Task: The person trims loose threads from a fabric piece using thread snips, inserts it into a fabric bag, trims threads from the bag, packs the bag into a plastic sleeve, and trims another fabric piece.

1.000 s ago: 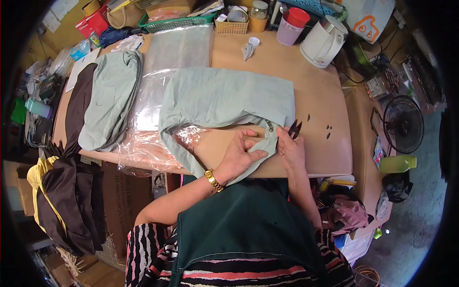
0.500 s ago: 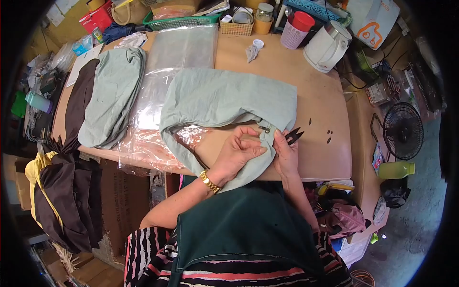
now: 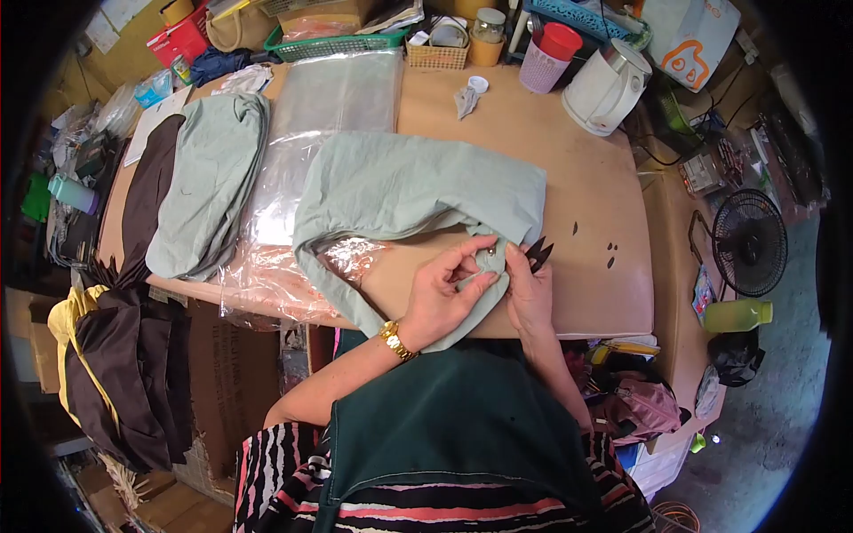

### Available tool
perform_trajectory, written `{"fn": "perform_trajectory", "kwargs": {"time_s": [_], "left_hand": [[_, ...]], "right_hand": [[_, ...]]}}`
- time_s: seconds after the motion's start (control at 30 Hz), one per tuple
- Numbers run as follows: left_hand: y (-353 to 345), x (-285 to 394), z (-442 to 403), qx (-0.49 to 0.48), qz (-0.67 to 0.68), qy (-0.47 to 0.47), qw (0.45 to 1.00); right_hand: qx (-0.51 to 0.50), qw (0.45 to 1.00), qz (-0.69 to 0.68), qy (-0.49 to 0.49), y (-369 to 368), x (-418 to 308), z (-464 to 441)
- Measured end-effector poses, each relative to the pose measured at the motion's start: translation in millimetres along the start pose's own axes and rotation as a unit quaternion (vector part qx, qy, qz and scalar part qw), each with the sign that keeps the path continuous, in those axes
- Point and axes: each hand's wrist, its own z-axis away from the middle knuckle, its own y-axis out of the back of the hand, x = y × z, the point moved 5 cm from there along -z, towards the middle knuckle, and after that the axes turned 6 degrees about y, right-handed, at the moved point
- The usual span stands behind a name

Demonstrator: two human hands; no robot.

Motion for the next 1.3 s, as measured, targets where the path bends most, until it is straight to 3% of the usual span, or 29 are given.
{"fn": "perform_trajectory", "kwargs": {"time_s": [0.07,0.13,0.17,0.23,0.33,0.43,0.53,0.67,0.73,0.83,0.9,0.93,1.0,1.03,1.1,1.23,1.3], "left_hand": [[0,2,0,-0.013,-0.010,-0.029,0.999],[0,11,-1,-0.025,-0.124,-0.101,0.987],[0,11,0,-0.026,-0.124,-0.101,0.987],[1,2,-2,-0.045,0.027,0.006,0.999],[5,0,-8,0.007,-0.076,-0.041,0.996],[5,6,-9,0.042,-0.119,-0.102,0.987],[3,-9,-11,0.041,-0.022,-0.053,0.997],[7,-9,-11,0.038,-0.020,-0.084,0.996],[7,-32,-9,0.017,0.180,0.106,0.978],[8,-39,-5,-0.043,0.230,0.184,0.955],[9,-40,-6,-0.027,0.200,0.138,0.970],[10,-37,-7,-0.012,0.169,0.092,0.981],[7,-31,-8,-0.005,0.166,0.068,0.984],[6,-26,-8,0.001,0.162,0.045,0.986],[5,-20,-8,0.013,0.122,0.016,0.992],[3,-14,-7,0.010,0.027,-0.052,0.998],[2,-9,-6,0.014,0.008,-0.064,0.998]], "right_hand": [[-0.002,0.999,-0.035,-0.023,3,-3,3],[-0.006,0.996,-0.073,-0.046,2,-6,3],[-0.027,0.996,-0.075,-0.037,1,-8,3],[-0.050,0.995,-0.078,-0.027,-3,-13,2],[-0.048,0.996,-0.048,-0.050,-4,-14,5],[-0.114,0.991,-0.061,-0.027,1,-6,5],[-0.113,0.993,-0.015,0.009,3,-2,4],[-0.070,0.997,-0.040,-0.016,0,-3,4],[-0.055,0.997,-0.056,-0.028,2,-3,3],[-0.053,0.996,-0.043,-0.049,12,-4,2],[-0.103,0.984,0.146,0.013,7,-21,1],[-0.104,0.984,0.146,0.013,3,-29,3],[-0.052,0.922,0.355,0.145,-3,-64,13],[-0.054,0.922,0.355,0.145,-5,-76,15],[-0.134,0.781,0.561,0.239,-18,-102,22],[-0.176,0.770,0.583,0.193,-27,-117,32],[-0.179,0.715,0.625,0.258,-34,-120,37]]}}
